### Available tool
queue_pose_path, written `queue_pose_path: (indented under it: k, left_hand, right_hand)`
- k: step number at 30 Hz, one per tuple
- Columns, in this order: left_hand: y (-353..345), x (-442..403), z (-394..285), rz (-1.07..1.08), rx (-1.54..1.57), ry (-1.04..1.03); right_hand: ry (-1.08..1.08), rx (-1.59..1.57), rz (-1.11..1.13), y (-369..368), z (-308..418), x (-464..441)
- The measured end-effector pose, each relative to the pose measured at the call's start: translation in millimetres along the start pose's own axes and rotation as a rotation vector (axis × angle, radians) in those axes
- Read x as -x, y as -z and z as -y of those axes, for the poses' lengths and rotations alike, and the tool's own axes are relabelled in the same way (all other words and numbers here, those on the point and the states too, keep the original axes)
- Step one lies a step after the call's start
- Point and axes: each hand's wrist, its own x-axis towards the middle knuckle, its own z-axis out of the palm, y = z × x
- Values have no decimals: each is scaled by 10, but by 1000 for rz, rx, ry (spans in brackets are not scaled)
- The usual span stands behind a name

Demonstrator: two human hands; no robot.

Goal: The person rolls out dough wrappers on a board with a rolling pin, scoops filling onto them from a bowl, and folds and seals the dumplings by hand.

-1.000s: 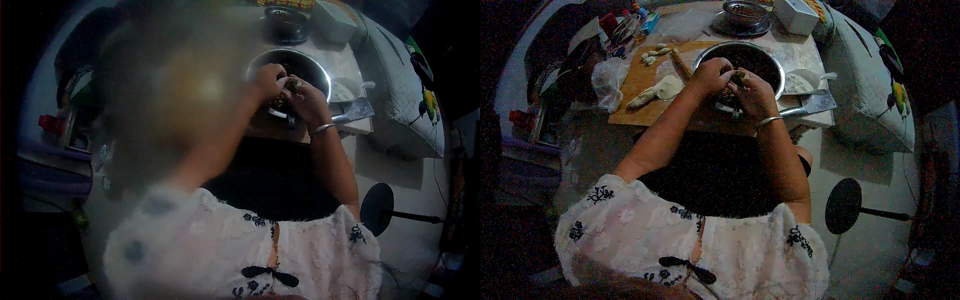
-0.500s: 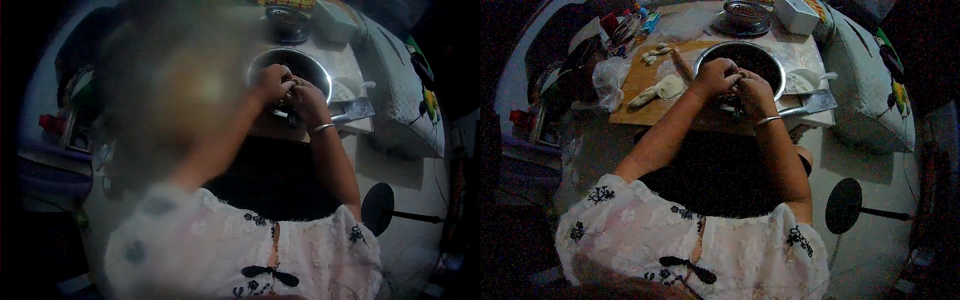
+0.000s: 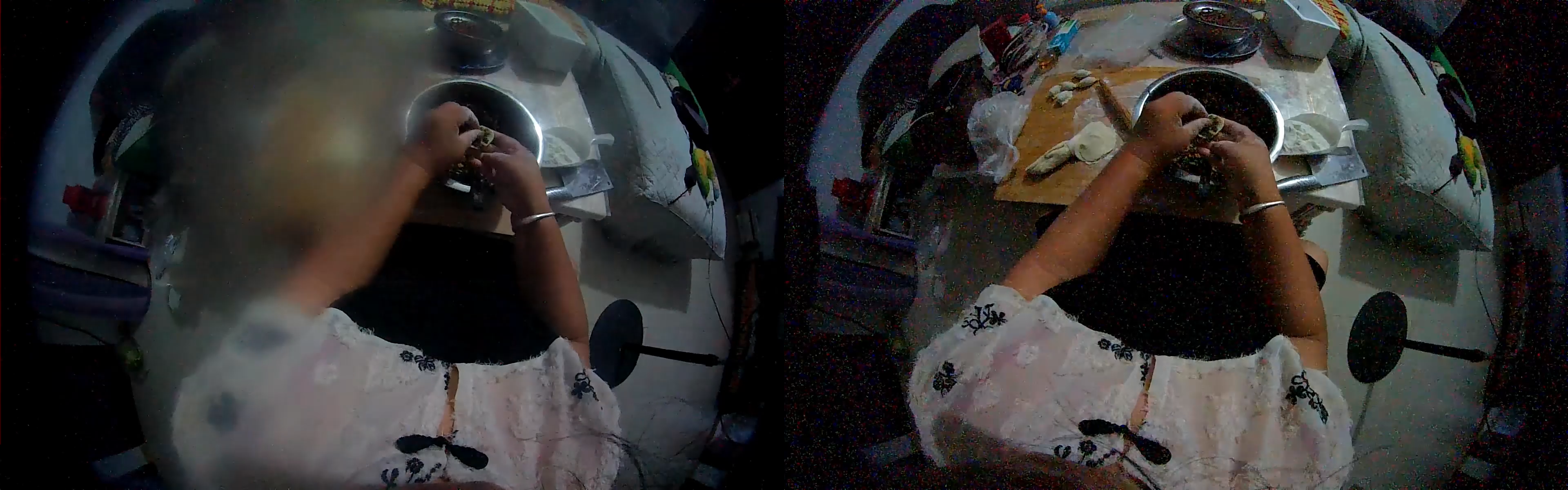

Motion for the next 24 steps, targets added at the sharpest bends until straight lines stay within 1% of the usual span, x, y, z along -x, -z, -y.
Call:
queue_pose_path:
  k: [1, 3, 4, 6, 8, 10, 12, 16, 18, 19, 20, 21, 23, 24]
  left_hand:
    - [19, -17, -5, 53, 27, 68]
    - [73, -46, -5, 67, 30, 30]
    - [93, -60, 1, 79, 33, -10]
    - [87, -71, 34, 119, 66, 22]
    - [73, -71, 72, 160, 99, 54]
    - [59, -64, 106, 127, 74, -25]
    - [48, -57, 115, 120, 86, -48]
    - [11, -44, 140, 83, 83, -85]
    - [-4, -39, 154, 80, 67, -99]
    - [-8, -36, 157, 78, 51, -113]
    - [10, -30, 128, 79, 51, -113]
    - [17, -16, 99, 79, 91, -91]
    - [50, 12, 25, 79, 131, -68]
    - [64, 34, 2, 124, 195, -26]
  right_hand:
    - [0, 0, 0, 9, -8, -3]
    - [66, 127, -81, -7, 5, 9]
    - [66, 128, -80, -6, 2, -2]
    - [109, 319, -120, 0, -6, -29]
    - [105, 281, -95, 21, -3, -29]
    - [100, 242, -71, -2, 15, -7]
    - [77, 277, -129, -59, 62, 31]
    - [95, 179, -80, 16, 22, -1]
    - [147, 290, -155, 31, 2, -15]
    - [147, 290, -156, 77, -32, -53]
    - [182, 365, -168, 125, -66, -101]
    - [218, 440, -180, 186, -101, -142]
    - [258, 477, -200, 92, -38, -79]
    - [298, 514, -220, 51, -14, -49]
